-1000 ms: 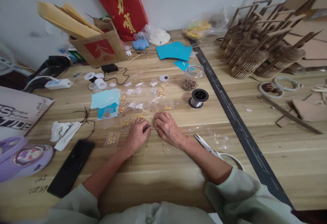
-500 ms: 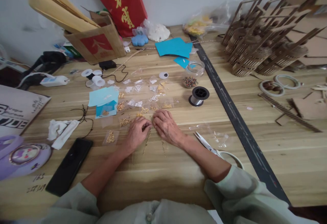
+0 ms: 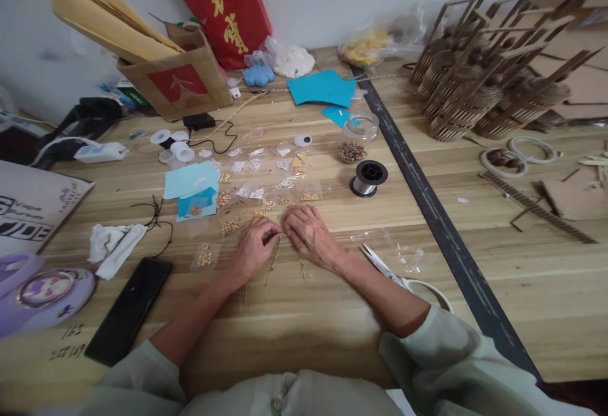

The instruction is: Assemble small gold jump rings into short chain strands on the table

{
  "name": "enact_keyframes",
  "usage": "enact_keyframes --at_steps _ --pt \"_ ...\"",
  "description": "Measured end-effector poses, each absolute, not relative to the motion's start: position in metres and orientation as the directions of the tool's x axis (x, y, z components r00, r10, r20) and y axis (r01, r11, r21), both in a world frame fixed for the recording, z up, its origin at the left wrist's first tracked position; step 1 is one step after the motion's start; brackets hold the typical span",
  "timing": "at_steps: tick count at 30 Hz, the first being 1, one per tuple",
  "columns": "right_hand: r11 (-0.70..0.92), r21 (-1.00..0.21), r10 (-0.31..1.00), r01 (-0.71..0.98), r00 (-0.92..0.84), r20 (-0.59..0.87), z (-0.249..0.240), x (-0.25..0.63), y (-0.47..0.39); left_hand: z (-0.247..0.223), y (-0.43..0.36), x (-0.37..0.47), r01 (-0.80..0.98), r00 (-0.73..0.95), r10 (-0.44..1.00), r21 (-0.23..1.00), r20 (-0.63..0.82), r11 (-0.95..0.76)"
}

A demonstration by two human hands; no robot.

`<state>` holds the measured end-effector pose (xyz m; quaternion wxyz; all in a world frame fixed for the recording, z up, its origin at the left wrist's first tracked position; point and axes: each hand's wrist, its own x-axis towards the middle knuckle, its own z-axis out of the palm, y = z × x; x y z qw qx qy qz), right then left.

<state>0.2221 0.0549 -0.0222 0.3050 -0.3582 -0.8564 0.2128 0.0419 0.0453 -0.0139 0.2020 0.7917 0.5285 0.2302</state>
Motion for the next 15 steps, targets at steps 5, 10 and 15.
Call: enact_keyframes --at_steps 5,10,15 --pt "0.621 -0.628 0.76 0.469 -0.556 0.337 -0.0196 0.2247 0.0555 -0.0128 0.0465 0.0418 0.673 0.315 0.932 0.651 0.177 -0.351" --pt "0.629 -0.62 0.744 0.469 -0.595 0.303 -0.0147 0.2256 0.0545 -0.0132 0.0463 0.0422 0.62 0.304 0.932 0.702 0.198 -0.351" --pt "0.609 -0.621 0.755 0.494 -0.601 0.262 -0.0142 0.2276 0.0538 -0.0127 0.0449 0.0423 0.597 0.289 0.941 0.735 0.177 -0.322"
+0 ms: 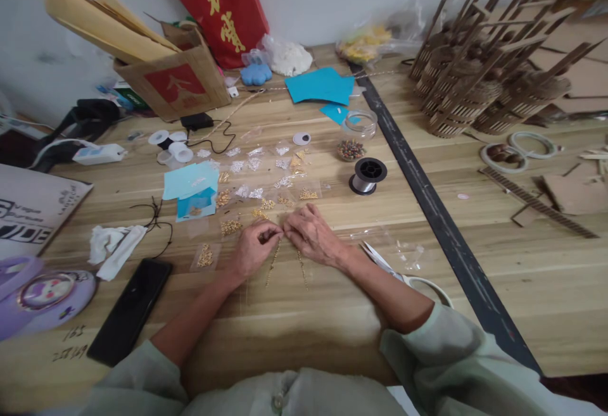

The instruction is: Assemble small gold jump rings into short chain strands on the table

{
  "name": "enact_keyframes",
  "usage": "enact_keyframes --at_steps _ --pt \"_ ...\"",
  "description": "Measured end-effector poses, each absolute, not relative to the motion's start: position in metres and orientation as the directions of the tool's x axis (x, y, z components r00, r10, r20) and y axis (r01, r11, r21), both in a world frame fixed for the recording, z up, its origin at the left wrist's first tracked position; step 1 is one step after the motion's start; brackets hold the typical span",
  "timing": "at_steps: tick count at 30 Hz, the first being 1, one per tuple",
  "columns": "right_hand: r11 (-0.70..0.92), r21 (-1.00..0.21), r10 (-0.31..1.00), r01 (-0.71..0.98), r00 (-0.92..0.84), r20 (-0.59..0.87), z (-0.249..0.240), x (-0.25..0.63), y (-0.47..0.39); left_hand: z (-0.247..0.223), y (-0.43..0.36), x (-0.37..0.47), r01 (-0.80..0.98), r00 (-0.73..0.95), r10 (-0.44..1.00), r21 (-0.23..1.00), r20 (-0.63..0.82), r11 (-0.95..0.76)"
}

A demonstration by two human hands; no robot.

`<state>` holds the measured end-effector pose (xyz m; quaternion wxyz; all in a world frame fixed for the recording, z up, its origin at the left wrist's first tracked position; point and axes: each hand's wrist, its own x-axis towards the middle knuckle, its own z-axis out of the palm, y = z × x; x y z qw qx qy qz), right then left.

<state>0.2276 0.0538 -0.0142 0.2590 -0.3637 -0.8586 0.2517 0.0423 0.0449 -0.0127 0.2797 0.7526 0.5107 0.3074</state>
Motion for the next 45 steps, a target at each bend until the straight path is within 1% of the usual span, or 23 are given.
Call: enact_keyframes --at_steps 6,11,16,19,23,27,33,37,45 --pt "0.598 -0.632 0.75 0.493 -0.622 0.225 -0.0136 0.2298 0.054 -0.0115 0.0432 0.0415 0.573 0.278 0.951 0.772 0.133 -0.275" --pt "0.62 -0.639 0.72 0.455 -0.653 0.234 -0.0113 0.2309 0.0546 -0.0117 0.0426 0.0413 0.548 0.271 0.956 0.798 0.116 -0.252" --pt "0.648 -0.614 0.698 0.451 -0.675 0.242 -0.0112 0.2312 0.054 -0.0138 0.0432 0.041 0.509 0.252 0.965 0.838 0.075 -0.198" --pt "0.659 -0.599 0.693 0.454 -0.676 0.25 -0.0111 0.2311 0.0542 -0.014 0.0431 0.0409 0.465 0.241 0.971 0.877 0.005 -0.12" --pt "0.658 -0.61 0.695 0.44 -0.668 0.267 -0.0107 0.2312 0.0551 -0.0118 0.0428 0.0417 0.365 0.238 0.963 0.93 -0.129 0.035" --pt "0.659 -0.608 0.696 0.442 -0.664 0.273 -0.0111 0.2313 0.0559 -0.0105 0.0437 0.0424 0.29 0.223 0.954 0.948 -0.202 0.132" --pt "0.645 -0.62 0.708 0.447 -0.656 0.263 -0.0129 0.232 0.0576 -0.0159 0.045 0.0424 0.246 0.245 0.952 0.961 -0.185 0.124" --pt "0.648 -0.627 0.708 0.432 -0.646 0.287 -0.0123 0.232 0.0574 -0.0194 0.0452 0.0439 0.184 0.249 0.953 0.975 -0.17 0.126" --pt "0.668 -0.631 0.693 0.394 -0.637 0.337 -0.0108 0.2306 0.0587 -0.0157 0.0452 0.0452 0.24 0.249 0.951 0.963 -0.181 0.12"
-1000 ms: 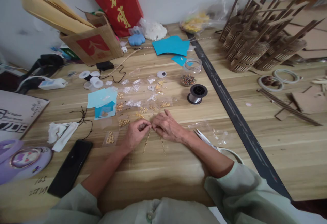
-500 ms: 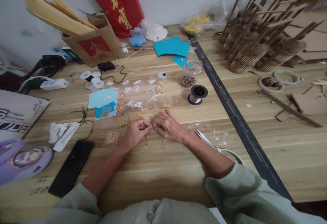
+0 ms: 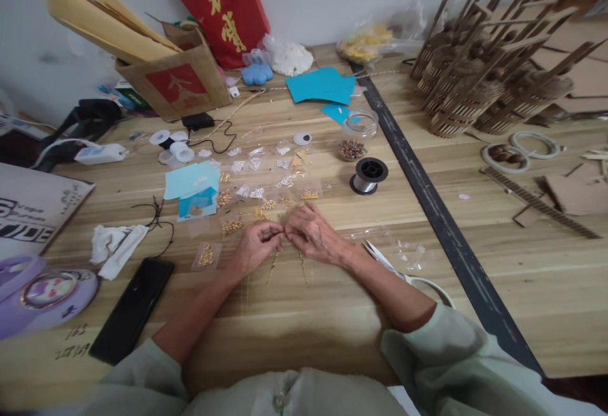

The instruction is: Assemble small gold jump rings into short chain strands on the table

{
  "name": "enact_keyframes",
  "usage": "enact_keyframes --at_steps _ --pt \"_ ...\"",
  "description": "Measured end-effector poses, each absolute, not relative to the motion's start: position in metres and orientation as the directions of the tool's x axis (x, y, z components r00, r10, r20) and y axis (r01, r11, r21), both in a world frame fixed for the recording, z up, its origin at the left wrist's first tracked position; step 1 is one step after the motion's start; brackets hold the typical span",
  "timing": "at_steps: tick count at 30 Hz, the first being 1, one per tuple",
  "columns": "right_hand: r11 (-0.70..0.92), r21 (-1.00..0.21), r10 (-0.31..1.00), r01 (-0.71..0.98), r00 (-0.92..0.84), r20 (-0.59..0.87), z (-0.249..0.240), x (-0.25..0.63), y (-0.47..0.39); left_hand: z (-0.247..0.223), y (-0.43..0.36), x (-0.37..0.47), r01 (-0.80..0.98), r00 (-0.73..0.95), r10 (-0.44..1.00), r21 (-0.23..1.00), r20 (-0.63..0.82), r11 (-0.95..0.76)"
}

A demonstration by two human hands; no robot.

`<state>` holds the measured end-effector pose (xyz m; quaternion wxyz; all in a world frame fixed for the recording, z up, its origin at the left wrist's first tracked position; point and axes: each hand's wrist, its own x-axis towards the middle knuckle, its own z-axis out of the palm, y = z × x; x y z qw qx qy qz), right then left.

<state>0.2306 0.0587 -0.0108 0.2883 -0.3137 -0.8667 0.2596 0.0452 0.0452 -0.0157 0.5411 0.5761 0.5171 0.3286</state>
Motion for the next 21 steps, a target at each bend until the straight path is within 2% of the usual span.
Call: enact_keyframes --at_steps 9,21 --pt "0.667 -0.634 0.698 0.392 -0.626 0.347 -0.0136 0.2293 0.0591 -0.0133 0.0458 0.044 0.25 0.284 0.944 0.963 -0.17 0.098" --pt "0.598 -0.716 0.749 0.36 -0.569 0.34 -0.0117 0.2296 0.0592 -0.011 0.0464 0.0425 0.221 0.3 0.931 0.965 -0.206 0.142"
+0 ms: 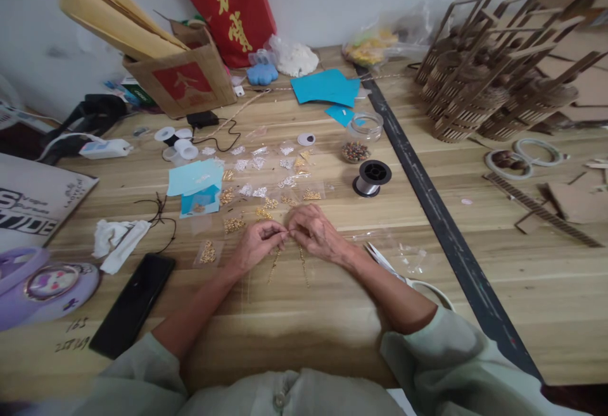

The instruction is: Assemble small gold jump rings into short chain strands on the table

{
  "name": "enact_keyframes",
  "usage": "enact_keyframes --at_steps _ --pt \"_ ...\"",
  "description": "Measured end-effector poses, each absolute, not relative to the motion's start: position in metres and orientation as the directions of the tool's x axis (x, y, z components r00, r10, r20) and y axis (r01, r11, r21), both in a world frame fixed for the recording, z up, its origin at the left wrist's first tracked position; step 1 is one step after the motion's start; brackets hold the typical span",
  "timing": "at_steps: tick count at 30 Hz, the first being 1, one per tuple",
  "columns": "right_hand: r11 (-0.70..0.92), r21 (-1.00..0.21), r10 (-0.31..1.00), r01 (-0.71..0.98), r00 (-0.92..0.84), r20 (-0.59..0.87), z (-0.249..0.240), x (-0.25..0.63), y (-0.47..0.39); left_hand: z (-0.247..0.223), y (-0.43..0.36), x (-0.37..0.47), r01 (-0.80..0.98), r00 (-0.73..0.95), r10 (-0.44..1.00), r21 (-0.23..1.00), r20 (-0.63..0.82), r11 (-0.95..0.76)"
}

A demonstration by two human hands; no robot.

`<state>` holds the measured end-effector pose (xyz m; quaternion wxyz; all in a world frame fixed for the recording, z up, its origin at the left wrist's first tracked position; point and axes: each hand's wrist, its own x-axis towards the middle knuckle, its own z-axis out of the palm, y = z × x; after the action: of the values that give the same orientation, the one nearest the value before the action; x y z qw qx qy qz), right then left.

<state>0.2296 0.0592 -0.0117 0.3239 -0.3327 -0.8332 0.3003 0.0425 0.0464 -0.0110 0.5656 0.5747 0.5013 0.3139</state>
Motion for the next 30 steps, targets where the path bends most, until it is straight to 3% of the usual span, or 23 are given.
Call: enact_keyframes --at_steps 9,18,30 --pt "0.586 -0.732 0.754 0.348 -0.565 0.336 -0.019 0.2305 0.0613 -0.014 0.0467 0.0421 0.194 0.301 0.927 0.966 -0.224 0.171" --pt "0.486 -0.832 0.802 0.267 -0.515 0.302 -0.0106 0.23 0.0589 -0.0156 0.0471 0.0417 0.19 0.308 0.929 0.97 -0.207 0.153" --pt "0.568 -0.768 0.758 0.295 -0.552 0.348 -0.018 0.2305 0.0609 -0.0154 0.0472 0.0407 0.218 0.326 0.929 0.97 -0.176 0.107"
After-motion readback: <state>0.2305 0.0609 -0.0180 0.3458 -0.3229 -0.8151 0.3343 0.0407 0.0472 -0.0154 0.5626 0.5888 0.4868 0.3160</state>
